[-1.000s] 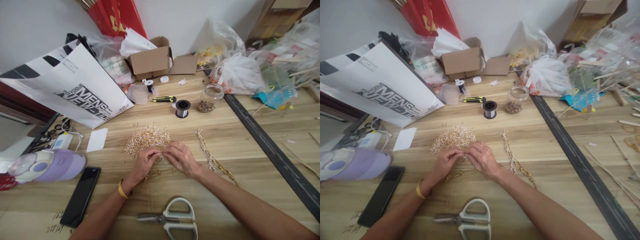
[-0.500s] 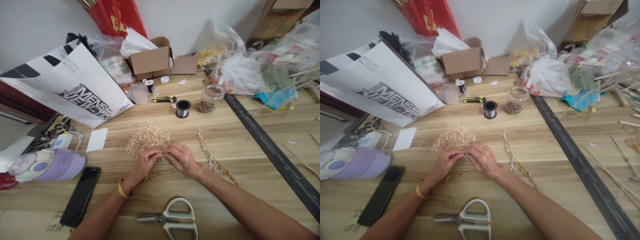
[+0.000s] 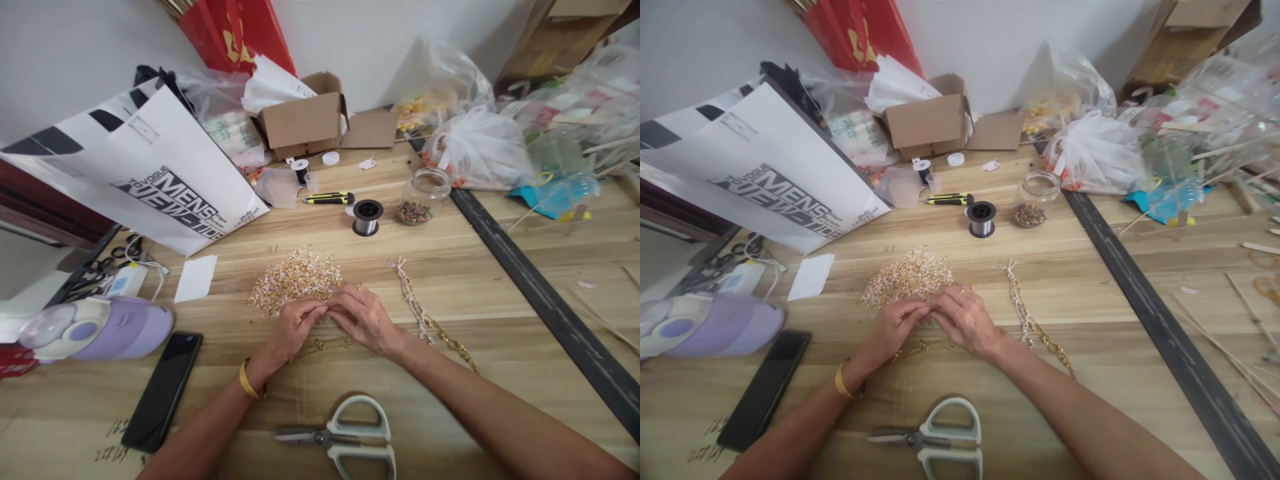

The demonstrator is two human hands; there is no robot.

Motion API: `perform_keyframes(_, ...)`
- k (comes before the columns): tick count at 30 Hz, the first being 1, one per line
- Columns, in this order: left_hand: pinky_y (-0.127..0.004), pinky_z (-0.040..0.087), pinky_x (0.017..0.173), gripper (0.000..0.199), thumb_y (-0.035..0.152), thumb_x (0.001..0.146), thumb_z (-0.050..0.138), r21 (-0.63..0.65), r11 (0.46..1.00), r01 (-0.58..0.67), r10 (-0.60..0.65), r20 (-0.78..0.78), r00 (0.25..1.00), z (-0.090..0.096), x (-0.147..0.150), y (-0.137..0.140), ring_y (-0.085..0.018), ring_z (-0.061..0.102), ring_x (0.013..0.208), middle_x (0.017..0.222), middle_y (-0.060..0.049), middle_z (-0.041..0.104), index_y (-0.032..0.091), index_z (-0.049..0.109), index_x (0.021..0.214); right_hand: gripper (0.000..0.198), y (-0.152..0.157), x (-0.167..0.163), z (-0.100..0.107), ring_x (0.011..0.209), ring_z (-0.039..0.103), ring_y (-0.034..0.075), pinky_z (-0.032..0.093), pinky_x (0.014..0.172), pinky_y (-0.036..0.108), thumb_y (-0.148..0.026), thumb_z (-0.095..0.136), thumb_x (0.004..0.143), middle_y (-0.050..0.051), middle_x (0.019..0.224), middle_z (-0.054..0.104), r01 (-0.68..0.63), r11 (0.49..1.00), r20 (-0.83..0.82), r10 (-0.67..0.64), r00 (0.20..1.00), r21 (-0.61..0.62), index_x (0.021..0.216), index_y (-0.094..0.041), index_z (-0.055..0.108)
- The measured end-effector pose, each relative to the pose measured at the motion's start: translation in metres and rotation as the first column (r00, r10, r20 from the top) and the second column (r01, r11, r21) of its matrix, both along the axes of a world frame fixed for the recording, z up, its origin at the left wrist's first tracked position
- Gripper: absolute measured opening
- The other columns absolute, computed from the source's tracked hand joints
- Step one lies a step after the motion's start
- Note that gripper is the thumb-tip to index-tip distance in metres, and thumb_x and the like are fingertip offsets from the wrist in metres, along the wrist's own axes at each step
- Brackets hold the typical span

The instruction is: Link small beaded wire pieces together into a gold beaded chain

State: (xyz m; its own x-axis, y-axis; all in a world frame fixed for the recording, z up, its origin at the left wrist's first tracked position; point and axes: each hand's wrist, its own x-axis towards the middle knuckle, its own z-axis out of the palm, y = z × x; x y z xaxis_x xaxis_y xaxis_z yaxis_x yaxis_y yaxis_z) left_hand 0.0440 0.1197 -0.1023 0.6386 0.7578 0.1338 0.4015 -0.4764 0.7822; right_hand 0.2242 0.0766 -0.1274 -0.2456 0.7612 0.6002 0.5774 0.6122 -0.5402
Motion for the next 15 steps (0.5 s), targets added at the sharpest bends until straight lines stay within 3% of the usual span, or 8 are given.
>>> perform_keyframes(11, -0.026, 0.046, 0.073, 0.026, 0.025, 0.095, 0.043, 0.198, 0.979, 0.055, -0.048, -0.041, 0.998, -0.0065, -0.0042, -0.0047, -0.015, 0.058, 0.076, 0.08, -0.005, 0.065, 0.014, 0.064, 0.084, 0.007, -0.0004, -0.0001, -0.003, 0.08, 0.055, 0.018, 0.044, 0.072, 0.03, -0.019, 0.049, 0.093, 0.007, 0.086, 0.062, -0.02, 1.0, 0.012, 0.02, 1.0, -0.006, 0.093, -0.018, 0.055)
perform_keyframes(15, -0.027, 0.047, 0.073, 0.025, 0.025, 0.094, 0.046, 0.234, 0.972, 0.02, -0.014, -0.029, 0.999, -0.0056, -0.0032, -0.005, -0.015, 0.06, 0.075, 0.08, -0.006, 0.067, 0.015, 0.065, 0.082, 0.006, -0.0002, -0.0007, -0.0008, 0.076, 0.053, 0.018, 0.042, 0.068, 0.029, -0.017, 0.049, 0.091, 0.006, 0.082, 0.06, -0.007, 1.0, 0.027, 0.007, 1.0, -0.022, 0.09, -0.018, 0.054)
